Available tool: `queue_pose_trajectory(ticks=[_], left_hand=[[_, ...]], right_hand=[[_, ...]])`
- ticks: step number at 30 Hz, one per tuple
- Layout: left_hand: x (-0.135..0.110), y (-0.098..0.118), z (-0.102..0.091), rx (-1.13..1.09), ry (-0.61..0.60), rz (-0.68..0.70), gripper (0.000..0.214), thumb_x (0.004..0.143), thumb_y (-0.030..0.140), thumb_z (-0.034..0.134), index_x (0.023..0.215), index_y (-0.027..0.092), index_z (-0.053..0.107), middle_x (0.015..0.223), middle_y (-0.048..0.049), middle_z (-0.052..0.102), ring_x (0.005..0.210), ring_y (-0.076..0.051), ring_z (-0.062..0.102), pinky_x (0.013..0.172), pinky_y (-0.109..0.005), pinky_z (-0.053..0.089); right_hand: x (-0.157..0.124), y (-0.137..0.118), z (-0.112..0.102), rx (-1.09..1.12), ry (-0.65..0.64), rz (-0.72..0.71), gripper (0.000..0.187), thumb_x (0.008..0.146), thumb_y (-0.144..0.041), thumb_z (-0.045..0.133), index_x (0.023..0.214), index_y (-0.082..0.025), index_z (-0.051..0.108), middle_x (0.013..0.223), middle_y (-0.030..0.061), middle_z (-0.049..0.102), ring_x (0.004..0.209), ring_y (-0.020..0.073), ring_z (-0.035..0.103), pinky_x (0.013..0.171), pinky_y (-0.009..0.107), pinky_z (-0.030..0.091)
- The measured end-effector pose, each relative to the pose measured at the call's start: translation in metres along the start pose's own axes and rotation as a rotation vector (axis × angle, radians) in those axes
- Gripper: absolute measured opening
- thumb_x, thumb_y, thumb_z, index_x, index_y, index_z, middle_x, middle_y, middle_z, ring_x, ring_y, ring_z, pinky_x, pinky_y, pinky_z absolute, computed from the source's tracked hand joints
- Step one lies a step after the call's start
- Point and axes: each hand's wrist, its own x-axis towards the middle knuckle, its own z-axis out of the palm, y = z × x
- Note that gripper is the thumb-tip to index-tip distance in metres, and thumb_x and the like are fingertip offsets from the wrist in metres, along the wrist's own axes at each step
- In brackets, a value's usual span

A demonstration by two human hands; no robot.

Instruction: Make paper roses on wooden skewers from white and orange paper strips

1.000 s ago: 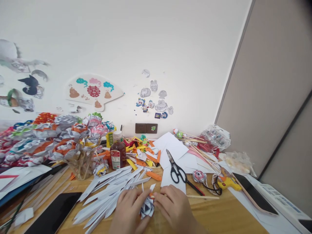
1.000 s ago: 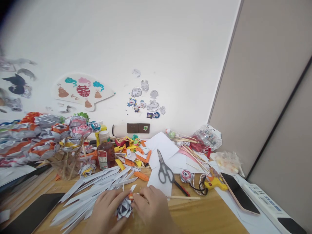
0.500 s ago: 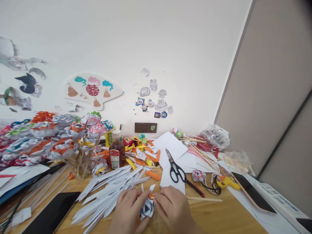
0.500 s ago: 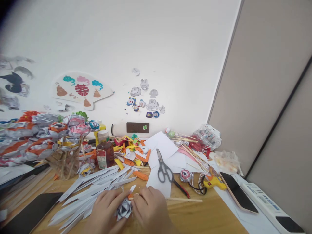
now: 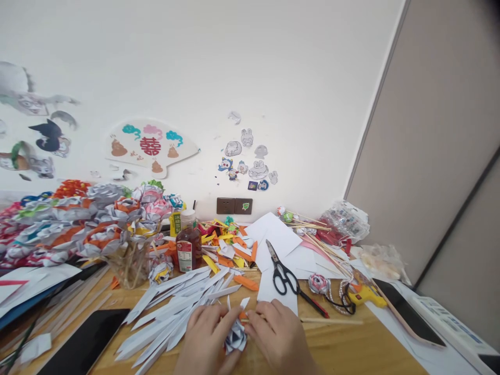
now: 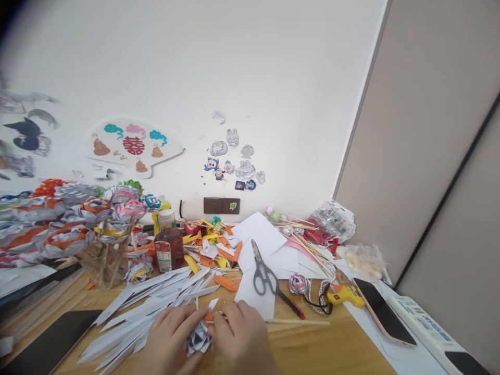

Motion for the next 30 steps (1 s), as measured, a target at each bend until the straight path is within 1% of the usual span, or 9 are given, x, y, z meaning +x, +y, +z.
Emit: queue_pose_trajectory(ticks=[4, 7, 11, 14, 15, 19, 25, 27, 30], left_hand=[[0.000, -0.001, 0.000, 0.000, -0.007, 0.022, 0.052, 0.066, 0.006, 0.052, 0.114, 0.026, 0.056, 0.090, -0.0042, 0.065, 0.083, -0.024, 0.059, 0.079, -0.039, 0.039], [-0.001, -0.003, 0.000, 0.010, -0.025, 0.041, 0.054, 0.066, 0.006, 0.053, 0.115, 0.025, 0.055, 0.091, -0.0044, 0.064, 0.083, -0.024, 0.060, 0.079, -0.039, 0.039], [-0.002, -0.004, 0.000, 0.024, -0.045, 0.059, 0.053, 0.067, 0.007, 0.055, 0.117, 0.024, 0.054, 0.093, -0.0055, 0.064, 0.084, -0.024, 0.059, 0.079, -0.039, 0.040], [-0.003, -0.005, 0.000, 0.034, -0.046, 0.084, 0.053, 0.068, 0.009, 0.058, 0.118, 0.024, 0.053, 0.094, -0.0054, 0.064, 0.084, -0.024, 0.060, 0.079, -0.038, 0.040], [-0.003, -0.006, -0.001, 0.037, -0.044, 0.093, 0.053, 0.067, 0.009, 0.058, 0.118, 0.024, 0.053, 0.094, -0.0054, 0.065, 0.084, -0.024, 0.060, 0.078, -0.038, 0.041], [-0.002, -0.004, -0.002, 0.028, -0.023, 0.112, 0.053, 0.065, 0.009, 0.058, 0.116, 0.023, 0.054, 0.091, -0.0053, 0.064, 0.082, -0.023, 0.060, 0.078, -0.038, 0.041], [0.002, 0.003, -0.004, -0.010, -0.010, 0.072, 0.053, 0.062, 0.006, 0.053, 0.112, 0.024, 0.056, 0.088, -0.0042, 0.064, 0.079, -0.023, 0.060, 0.077, -0.038, 0.040], [0.001, 0.002, -0.002, -0.005, 0.004, 0.045, 0.053, 0.062, 0.006, 0.052, 0.112, 0.025, 0.057, 0.088, -0.0042, 0.064, 0.080, -0.023, 0.059, 0.078, -0.038, 0.040], [-0.001, 0.000, 0.000, 0.008, 0.014, 0.045, 0.051, 0.064, 0.007, 0.052, 0.111, 0.026, 0.058, 0.089, -0.0043, 0.065, 0.080, -0.023, 0.059, 0.078, -0.038, 0.040]], right_hand=[[0.003, -0.002, -0.002, -0.040, 0.007, 0.001, 0.032, 0.097, -0.017, 0.038, 0.075, -0.016, 0.061, 0.058, 0.0018, 0.051, 0.051, 0.0161, 0.048, 0.045, 0.029, 0.030], [0.003, -0.003, -0.003, -0.013, -0.011, -0.002, 0.032, 0.096, -0.015, 0.038, 0.073, -0.016, 0.060, 0.056, 0.0014, 0.051, 0.050, 0.0158, 0.048, 0.045, 0.029, 0.030], [0.001, -0.004, -0.003, 0.016, 0.006, 0.028, 0.030, 0.097, -0.016, 0.036, 0.081, -0.017, 0.061, 0.055, 0.0000, 0.051, 0.047, 0.0151, 0.047, 0.045, 0.028, 0.028], [-0.001, -0.004, -0.001, -0.016, 0.014, 0.031, 0.030, 0.097, -0.015, 0.036, 0.079, -0.019, 0.061, 0.053, -0.0008, 0.050, 0.045, 0.0143, 0.047, 0.044, 0.028, 0.025], [-0.001, -0.004, -0.001, -0.025, 0.013, 0.016, 0.029, 0.096, -0.015, 0.037, 0.081, -0.019, 0.061, 0.054, -0.0009, 0.050, 0.045, 0.0141, 0.047, 0.044, 0.028, 0.025], [-0.003, 0.001, -0.001, -0.017, -0.012, -0.081, 0.024, 0.095, -0.011, 0.038, 0.096, -0.017, 0.062, 0.056, -0.0015, 0.052, 0.044, 0.0136, 0.047, 0.044, 0.027, 0.027], [-0.001, 0.007, -0.003, -0.003, -0.045, -0.203, 0.022, 0.093, -0.006, 0.040, 0.095, -0.013, 0.061, 0.057, -0.0005, 0.054, 0.047, 0.0137, 0.051, 0.042, 0.026, 0.030], [-0.001, 0.009, -0.003, 0.005, -0.044, -0.224, 0.022, 0.093, -0.005, 0.040, 0.095, -0.012, 0.061, 0.058, -0.0003, 0.055, 0.048, 0.0135, 0.051, 0.041, 0.026, 0.031], [-0.003, 0.011, -0.003, 0.021, -0.046, -0.235, 0.021, 0.093, -0.005, 0.039, 0.095, -0.011, 0.060, 0.059, 0.0005, 0.057, 0.048, 0.0139, 0.052, 0.041, 0.026, 0.032]])
